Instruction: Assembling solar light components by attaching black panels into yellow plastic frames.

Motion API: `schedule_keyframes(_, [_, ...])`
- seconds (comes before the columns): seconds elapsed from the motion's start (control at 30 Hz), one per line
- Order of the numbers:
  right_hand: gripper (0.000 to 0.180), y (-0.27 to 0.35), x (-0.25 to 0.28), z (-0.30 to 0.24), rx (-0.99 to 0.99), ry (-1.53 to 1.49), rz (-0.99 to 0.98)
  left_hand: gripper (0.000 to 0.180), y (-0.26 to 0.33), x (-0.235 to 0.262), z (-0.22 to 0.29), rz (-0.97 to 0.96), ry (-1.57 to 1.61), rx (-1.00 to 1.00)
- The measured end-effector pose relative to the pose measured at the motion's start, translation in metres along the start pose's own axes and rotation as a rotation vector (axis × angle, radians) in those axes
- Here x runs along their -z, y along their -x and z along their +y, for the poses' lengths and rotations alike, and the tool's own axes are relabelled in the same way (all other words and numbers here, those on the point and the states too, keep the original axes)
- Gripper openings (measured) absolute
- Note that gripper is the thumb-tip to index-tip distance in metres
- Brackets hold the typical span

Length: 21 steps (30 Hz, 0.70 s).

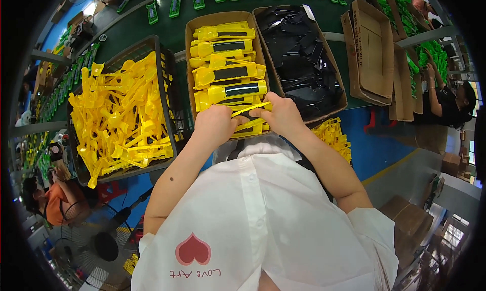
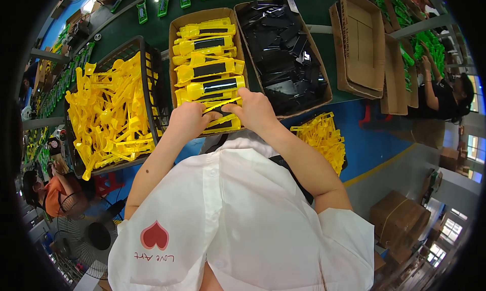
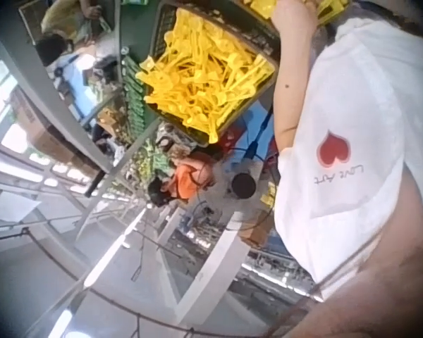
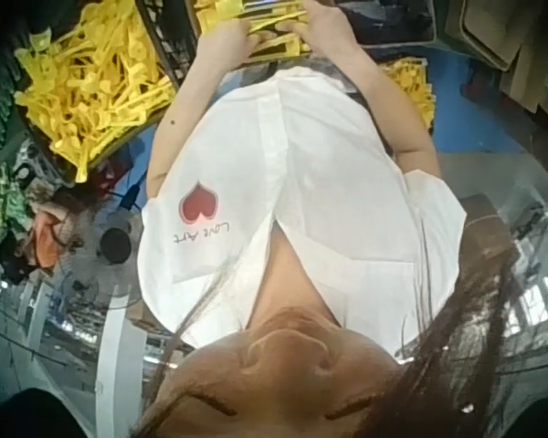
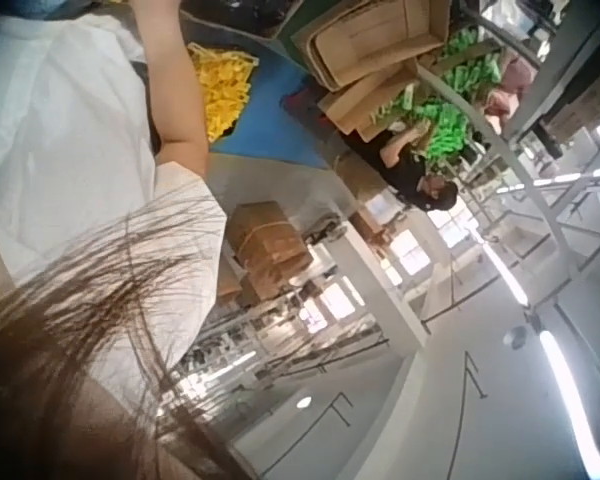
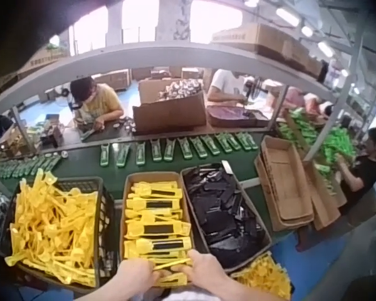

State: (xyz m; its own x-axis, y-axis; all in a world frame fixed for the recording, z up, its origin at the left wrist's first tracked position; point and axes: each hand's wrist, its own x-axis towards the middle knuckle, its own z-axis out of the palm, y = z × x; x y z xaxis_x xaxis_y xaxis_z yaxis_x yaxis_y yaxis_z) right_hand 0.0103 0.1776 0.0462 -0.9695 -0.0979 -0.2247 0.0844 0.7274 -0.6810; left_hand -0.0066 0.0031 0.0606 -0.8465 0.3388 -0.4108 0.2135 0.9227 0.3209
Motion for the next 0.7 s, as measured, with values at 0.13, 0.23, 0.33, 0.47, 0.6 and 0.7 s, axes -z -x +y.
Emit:
schedule_keyframes(0.13, [0.040,-0.010,0.003,0.017,0.043,-0.084,-0.010,0.035,-0.011,0.001,0.016,0.029,0.006,0.026])
schedule_keyframes(0.23, [0.052,-0.001,0.004,0.030,0.099,-0.199,-0.076,0.027,-0.011,-0.011,0.024,0.143,0.082,-0.021])
schedule_keyframes(0.33, [0.065,0.000,0.003,0.041,0.093,-0.284,-0.182,0.025,-0.014,-0.019,0.029,0.202,0.107,-0.033])
schedule_keyframes(0.47, [0.066,-0.017,-0.004,0.058,0.272,-0.653,-0.019,0.034,-0.048,0.002,0.032,0.288,0.087,-0.033])
schedule_keyframes(0.6, [0.060,-0.022,0.018,0.055,-0.125,-0.976,-0.332,0.038,-0.114,0.026,-0.016,0.575,-0.329,-0.299])
schedule_keyframes(0.7, [0.038,-0.011,0.042,0.089,-0.078,-0.499,-0.240,0.045,-0.129,0.021,-0.049,0.311,-0.389,-0.223])
